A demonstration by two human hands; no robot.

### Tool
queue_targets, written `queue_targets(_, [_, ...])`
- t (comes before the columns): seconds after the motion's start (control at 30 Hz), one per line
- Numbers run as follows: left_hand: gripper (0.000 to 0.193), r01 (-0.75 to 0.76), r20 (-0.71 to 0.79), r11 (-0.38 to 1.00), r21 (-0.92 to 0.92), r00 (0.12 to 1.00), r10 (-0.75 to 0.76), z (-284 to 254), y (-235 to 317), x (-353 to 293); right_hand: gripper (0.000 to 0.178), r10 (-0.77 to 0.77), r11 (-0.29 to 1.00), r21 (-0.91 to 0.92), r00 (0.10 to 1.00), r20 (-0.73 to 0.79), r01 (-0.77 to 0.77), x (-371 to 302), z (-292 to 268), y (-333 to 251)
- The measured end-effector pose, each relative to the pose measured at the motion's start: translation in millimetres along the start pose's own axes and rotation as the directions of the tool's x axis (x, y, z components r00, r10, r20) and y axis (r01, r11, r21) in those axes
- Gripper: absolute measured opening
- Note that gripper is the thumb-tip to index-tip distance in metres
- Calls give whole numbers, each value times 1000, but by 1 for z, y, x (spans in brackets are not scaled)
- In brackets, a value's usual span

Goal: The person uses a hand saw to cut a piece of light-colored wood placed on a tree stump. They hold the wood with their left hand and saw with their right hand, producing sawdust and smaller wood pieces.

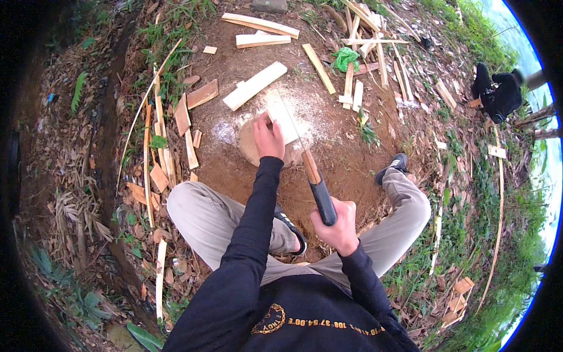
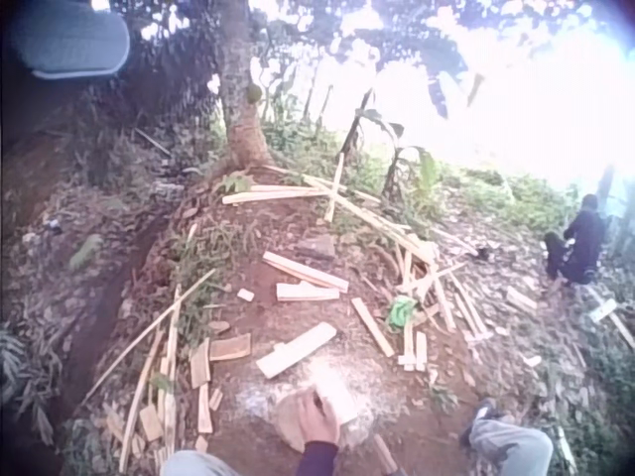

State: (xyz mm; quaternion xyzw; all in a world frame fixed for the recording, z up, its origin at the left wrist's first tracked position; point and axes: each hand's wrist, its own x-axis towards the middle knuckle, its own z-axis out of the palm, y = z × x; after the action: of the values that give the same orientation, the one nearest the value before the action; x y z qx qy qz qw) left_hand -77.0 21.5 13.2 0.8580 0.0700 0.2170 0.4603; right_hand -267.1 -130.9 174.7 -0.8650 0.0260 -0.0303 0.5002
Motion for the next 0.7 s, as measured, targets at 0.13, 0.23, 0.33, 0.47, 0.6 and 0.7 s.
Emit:
queue_targets(0.13, [44,-101,69,993,53,993,98,-12,-3,-13,8,-50,998,41,999,19,49,-1,7,9])
queue_targets(0.23, [44,-259,130,958,123,961,243,-21,-7,-15,9,-77,996,46,997,32,76,-2,10,15])
queue_targets(0.33, [44,-234,185,965,118,960,210,-23,-6,-14,8,-69,997,43,997,31,67,-2,9,14])
queue_targets(0.47, [46,-227,231,957,183,956,182,-23,-6,-11,6,-50,997,53,998,28,48,-3,13,16])
queue_targets(0.6, [49,-481,393,710,514,868,303,-32,5,-2,5,-39,998,44,998,41,37,-4,9,19])
queue_targets(0.7, [54,-575,516,631,521,801,303,-38,3,9,8,-45,998,48,998,44,43,-1,8,17])
